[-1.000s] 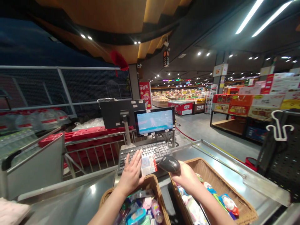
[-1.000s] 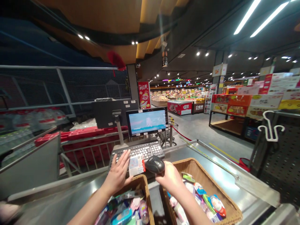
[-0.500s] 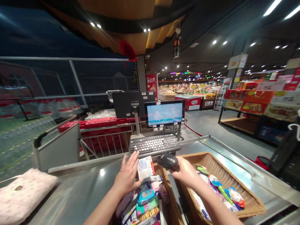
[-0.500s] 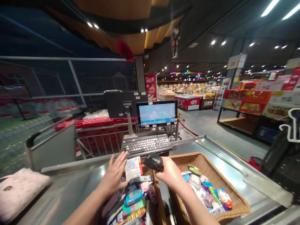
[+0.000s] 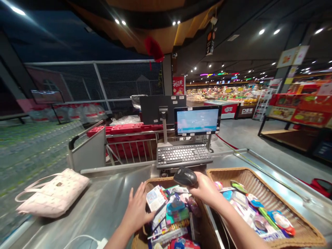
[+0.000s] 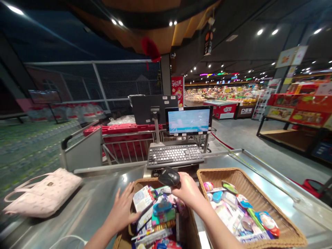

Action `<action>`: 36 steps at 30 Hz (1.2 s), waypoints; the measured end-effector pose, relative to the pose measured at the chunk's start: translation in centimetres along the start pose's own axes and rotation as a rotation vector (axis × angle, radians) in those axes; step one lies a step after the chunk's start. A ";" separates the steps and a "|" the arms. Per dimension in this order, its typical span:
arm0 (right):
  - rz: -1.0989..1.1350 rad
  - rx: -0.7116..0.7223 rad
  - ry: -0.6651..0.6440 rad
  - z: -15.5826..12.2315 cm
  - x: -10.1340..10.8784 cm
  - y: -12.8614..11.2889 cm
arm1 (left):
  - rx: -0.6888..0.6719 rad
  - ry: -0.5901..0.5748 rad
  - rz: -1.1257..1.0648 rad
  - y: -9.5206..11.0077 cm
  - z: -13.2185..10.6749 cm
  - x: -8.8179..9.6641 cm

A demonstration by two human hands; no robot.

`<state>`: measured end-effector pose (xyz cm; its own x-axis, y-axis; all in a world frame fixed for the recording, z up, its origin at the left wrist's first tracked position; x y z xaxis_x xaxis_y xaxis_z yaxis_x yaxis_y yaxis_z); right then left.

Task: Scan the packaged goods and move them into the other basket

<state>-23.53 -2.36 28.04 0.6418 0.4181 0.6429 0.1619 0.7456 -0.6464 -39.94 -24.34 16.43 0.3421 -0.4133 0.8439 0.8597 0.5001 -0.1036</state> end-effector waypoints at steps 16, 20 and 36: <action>-0.037 -0.109 0.104 -2.0 7.2 4.0 | -0.107 0.055 -0.250 7.1 9.8 1.7; -0.067 -0.134 0.203 -3.2 12.7 6.1 | -0.287 0.107 -0.349 14.5 14.3 1.3; -0.167 -0.227 0.373 -6.1 24.5 16.6 | -0.679 -0.269 -0.335 39.6 21.6 -11.7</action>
<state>-0.61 17.06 30.57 0.8120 0.0557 0.5809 0.4193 0.6367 -0.6471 -18.13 16.70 13.79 -0.0036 -0.2186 0.9758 0.9729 -0.2262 -0.0471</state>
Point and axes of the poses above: each hand's wrist, its own z-axis towards the middle knuckle, its own x-axis out of the back of the hand, y = z × x, the point moved 8 cm from there along z, towards the middle knuckle, and after that the axes turned 12 degrees about y, right-handed, at the moved point
